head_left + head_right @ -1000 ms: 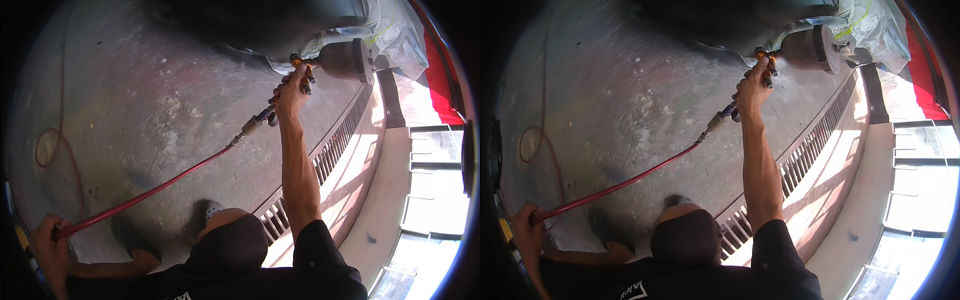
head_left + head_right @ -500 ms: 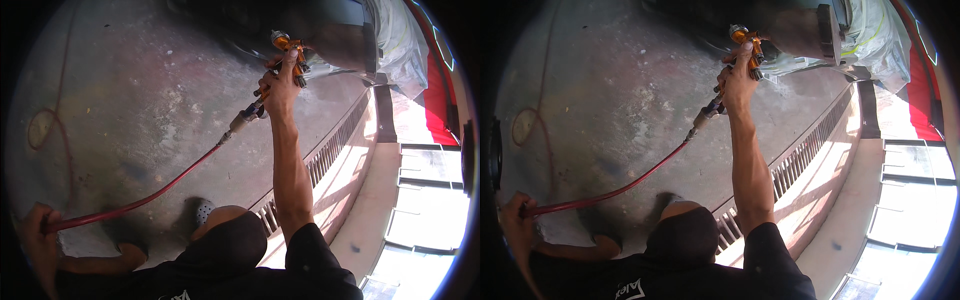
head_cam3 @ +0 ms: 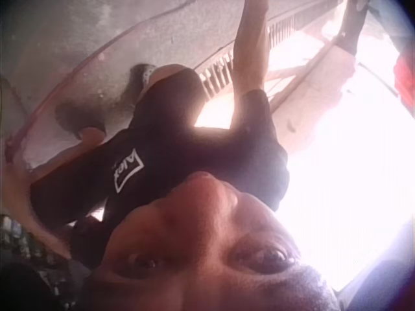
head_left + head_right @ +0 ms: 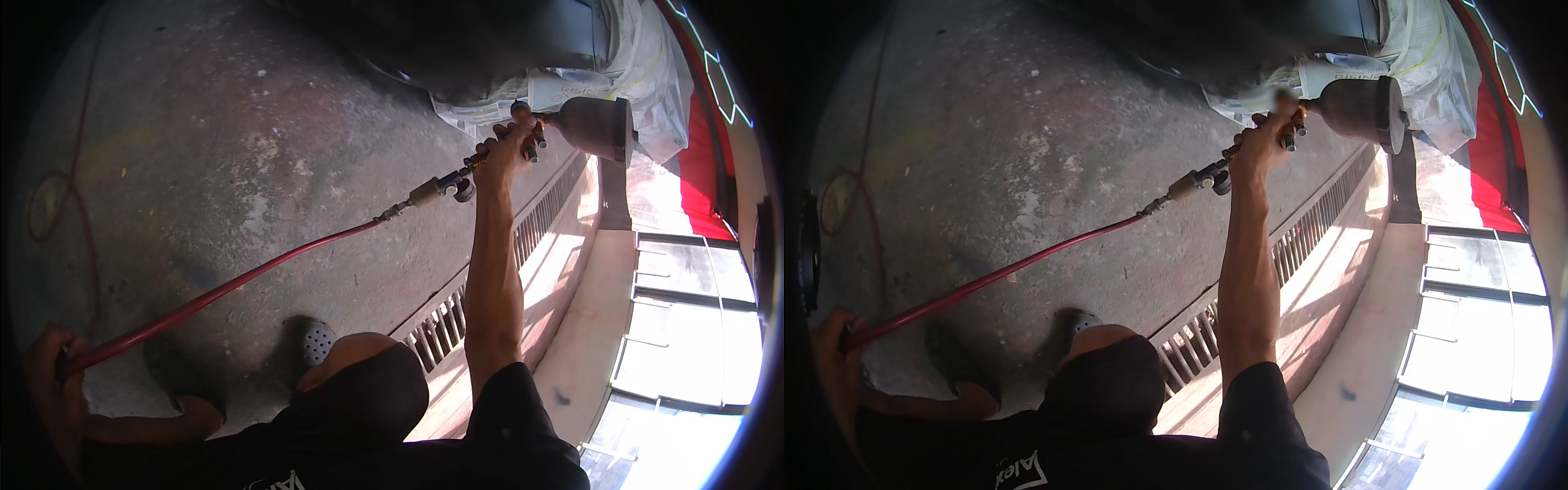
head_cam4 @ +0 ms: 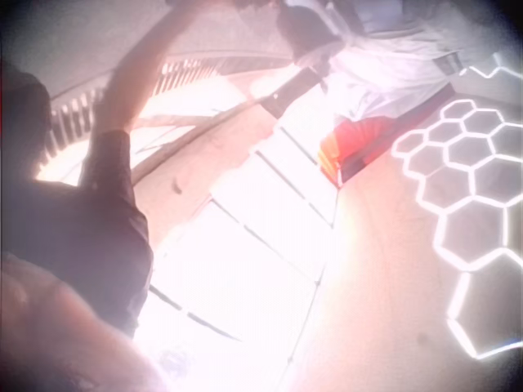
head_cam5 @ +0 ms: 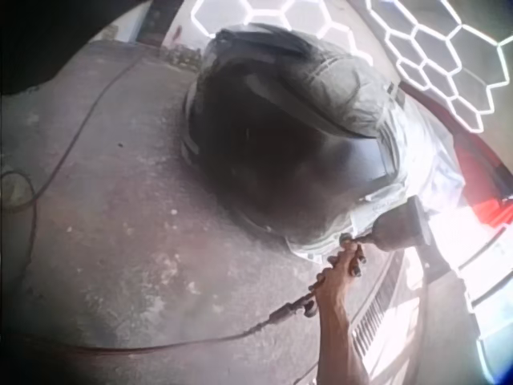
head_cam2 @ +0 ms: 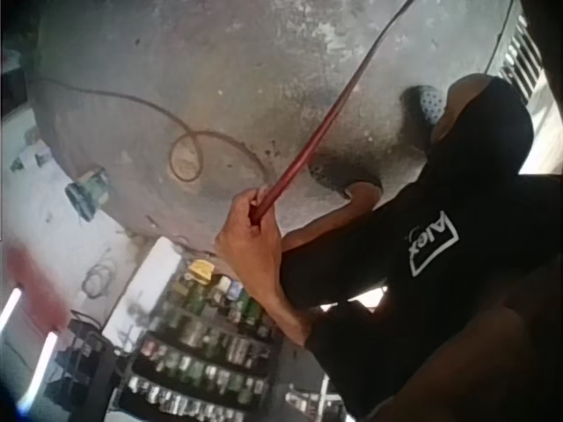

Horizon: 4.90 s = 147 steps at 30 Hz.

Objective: The person assembles and adjusts a spray gun, attaches a hose, and pours liquid into the spray gun's cup. They then spray a covered object in the workshop.

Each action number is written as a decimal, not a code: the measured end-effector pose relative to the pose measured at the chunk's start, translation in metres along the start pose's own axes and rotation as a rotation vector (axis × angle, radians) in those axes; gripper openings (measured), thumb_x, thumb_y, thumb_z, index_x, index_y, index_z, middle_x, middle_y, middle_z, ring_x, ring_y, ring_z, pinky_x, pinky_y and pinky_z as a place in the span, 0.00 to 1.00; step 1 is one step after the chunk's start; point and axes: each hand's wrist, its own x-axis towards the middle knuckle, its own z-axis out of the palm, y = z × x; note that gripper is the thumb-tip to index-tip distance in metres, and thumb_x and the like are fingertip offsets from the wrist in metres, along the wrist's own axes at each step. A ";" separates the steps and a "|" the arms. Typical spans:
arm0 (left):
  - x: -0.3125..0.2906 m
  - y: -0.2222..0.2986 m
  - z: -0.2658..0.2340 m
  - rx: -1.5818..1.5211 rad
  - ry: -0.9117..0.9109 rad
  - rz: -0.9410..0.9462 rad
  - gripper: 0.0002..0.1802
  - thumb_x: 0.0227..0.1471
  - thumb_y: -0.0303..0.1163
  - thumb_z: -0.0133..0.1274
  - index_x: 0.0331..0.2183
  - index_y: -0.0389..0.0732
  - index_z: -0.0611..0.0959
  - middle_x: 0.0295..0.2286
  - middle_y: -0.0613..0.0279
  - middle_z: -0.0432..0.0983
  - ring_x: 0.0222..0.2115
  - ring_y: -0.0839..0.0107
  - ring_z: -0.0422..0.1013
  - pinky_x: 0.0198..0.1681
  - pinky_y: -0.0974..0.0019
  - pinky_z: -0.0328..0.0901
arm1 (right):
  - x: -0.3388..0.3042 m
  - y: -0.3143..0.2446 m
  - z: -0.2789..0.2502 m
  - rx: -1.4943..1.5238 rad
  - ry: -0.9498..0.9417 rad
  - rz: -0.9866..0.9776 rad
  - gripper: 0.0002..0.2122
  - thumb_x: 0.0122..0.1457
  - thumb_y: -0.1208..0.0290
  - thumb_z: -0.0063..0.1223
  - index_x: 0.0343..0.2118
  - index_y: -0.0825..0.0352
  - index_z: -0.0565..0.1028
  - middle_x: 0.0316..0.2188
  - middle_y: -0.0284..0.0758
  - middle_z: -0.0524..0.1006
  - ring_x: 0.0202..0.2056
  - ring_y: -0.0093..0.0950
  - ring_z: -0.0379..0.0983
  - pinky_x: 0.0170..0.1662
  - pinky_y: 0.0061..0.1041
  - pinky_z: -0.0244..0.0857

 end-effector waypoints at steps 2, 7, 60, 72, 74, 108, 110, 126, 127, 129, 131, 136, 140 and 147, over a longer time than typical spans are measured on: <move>-0.006 -0.003 0.000 -0.001 0.039 0.003 0.06 0.62 0.23 0.58 0.35 0.38 0.76 0.26 0.57 0.68 0.26 0.66 0.64 0.32 0.62 0.60 | -0.001 -0.002 0.004 0.016 -0.009 0.004 0.24 0.72 0.42 0.52 0.45 0.64 0.70 0.28 0.31 0.67 0.15 0.20 0.60 0.17 0.22 0.60; -0.013 -0.002 -0.011 0.042 0.034 -0.021 0.07 0.61 0.23 0.59 0.35 0.38 0.75 0.27 0.57 0.68 0.27 0.64 0.65 0.32 0.61 0.60 | -0.037 -0.026 0.045 0.036 -0.067 0.056 0.27 0.70 0.39 0.52 0.38 0.65 0.69 0.23 0.30 0.66 0.13 0.20 0.60 0.15 0.23 0.56; 0.030 0.024 -0.015 0.013 -0.011 -0.028 0.11 0.55 0.30 0.66 0.28 0.36 0.81 0.19 0.47 0.74 0.21 0.48 0.73 0.28 0.50 0.61 | -0.002 -0.102 0.032 0.213 -0.254 0.140 0.24 0.69 0.40 0.56 0.36 0.62 0.70 0.25 0.30 0.70 0.16 0.16 0.59 0.20 0.21 0.57; 0.040 0.030 -0.009 0.075 0.045 0.090 0.09 0.53 0.32 0.67 0.28 0.40 0.83 0.19 0.49 0.76 0.23 0.44 0.75 0.30 0.47 0.63 | 0.065 -0.094 -0.031 -0.041 0.106 0.125 0.25 0.70 0.41 0.54 0.39 0.64 0.71 0.23 0.29 0.68 0.14 0.18 0.61 0.15 0.23 0.55; 0.039 0.030 -0.011 0.095 0.048 0.078 0.10 0.53 0.33 0.67 0.28 0.40 0.83 0.19 0.49 0.77 0.24 0.43 0.75 0.30 0.47 0.63 | 0.057 -0.105 -0.022 0.028 0.088 0.102 0.24 0.70 0.41 0.55 0.38 0.64 0.70 0.23 0.29 0.68 0.14 0.18 0.60 0.15 0.23 0.55; 0.047 0.042 -0.009 0.149 0.012 0.082 0.14 0.54 0.35 0.66 0.25 0.37 0.80 0.20 0.45 0.76 0.25 0.38 0.75 0.30 0.43 0.64 | 0.105 -0.141 -0.052 0.063 0.093 0.106 0.24 0.68 0.42 0.58 0.36 0.64 0.71 0.23 0.28 0.68 0.14 0.16 0.59 0.15 0.22 0.56; 0.045 0.042 -0.009 0.135 0.025 0.082 0.14 0.54 0.36 0.65 0.26 0.37 0.80 0.20 0.45 0.76 0.25 0.38 0.75 0.30 0.43 0.64 | 0.102 -0.146 -0.047 0.069 0.105 0.101 0.24 0.68 0.43 0.59 0.36 0.64 0.72 0.23 0.29 0.69 0.15 0.17 0.60 0.16 0.23 0.57; 0.035 0.052 -0.022 0.141 0.051 0.023 0.14 0.53 0.34 0.68 0.26 0.38 0.80 0.20 0.45 0.77 0.26 0.39 0.75 0.30 0.43 0.64 | 0.056 -0.220 0.027 0.292 -0.402 0.202 0.26 0.65 0.38 0.60 0.33 0.61 0.72 0.23 0.28 0.69 0.14 0.16 0.57 0.18 0.22 0.56; 0.035 0.053 -0.023 0.135 0.058 0.028 0.14 0.53 0.34 0.68 0.26 0.38 0.80 0.20 0.45 0.76 0.26 0.38 0.74 0.30 0.43 0.64 | 0.058 -0.221 0.026 0.289 -0.416 0.203 0.26 0.65 0.38 0.60 0.33 0.61 0.72 0.23 0.28 0.69 0.14 0.16 0.57 0.18 0.22 0.56; 0.036 0.053 -0.022 0.120 0.064 0.037 0.14 0.53 0.35 0.68 0.27 0.38 0.81 0.20 0.45 0.76 0.26 0.38 0.74 0.30 0.43 0.64 | 0.067 -0.225 0.023 0.281 -0.441 0.204 0.26 0.64 0.37 0.60 0.34 0.61 0.73 0.23 0.28 0.70 0.14 0.16 0.56 0.18 0.22 0.56; 0.037 0.051 -0.020 0.104 0.062 0.042 0.13 0.53 0.35 0.68 0.27 0.38 0.81 0.20 0.44 0.76 0.26 0.38 0.74 0.30 0.42 0.63 | 0.077 -0.225 0.017 0.267 -0.409 0.197 0.26 0.66 0.39 0.59 0.35 0.62 0.72 0.23 0.30 0.70 0.14 0.17 0.57 0.17 0.23 0.57; 0.042 0.059 -0.019 0.140 0.046 0.062 0.14 0.54 0.36 0.67 0.26 0.38 0.81 0.20 0.44 0.76 0.25 0.37 0.74 0.30 0.41 0.62 | 0.097 -0.223 -0.010 0.256 -0.328 0.157 0.25 0.67 0.41 0.58 0.34 0.62 0.71 0.23 0.30 0.69 0.13 0.18 0.58 0.16 0.23 0.57; 0.044 0.056 -0.016 0.157 0.061 0.091 0.14 0.54 0.36 0.67 0.26 0.38 0.81 0.20 0.44 0.76 0.25 0.37 0.74 0.30 0.41 0.62 | 0.113 -0.209 -0.031 0.244 -0.291 0.156 0.25 0.66 0.39 0.59 0.34 0.60 0.70 0.23 0.30 0.69 0.13 0.16 0.56 0.16 0.22 0.55; 0.048 0.058 -0.011 0.153 0.050 0.079 0.14 0.53 0.37 0.67 0.26 0.38 0.82 0.20 0.44 0.76 0.26 0.38 0.74 0.31 0.42 0.64 | 0.137 -0.184 -0.072 0.208 -0.145 0.154 0.27 0.65 0.38 0.60 0.32 0.61 0.70 0.22 0.29 0.69 0.12 0.17 0.57 0.15 0.23 0.56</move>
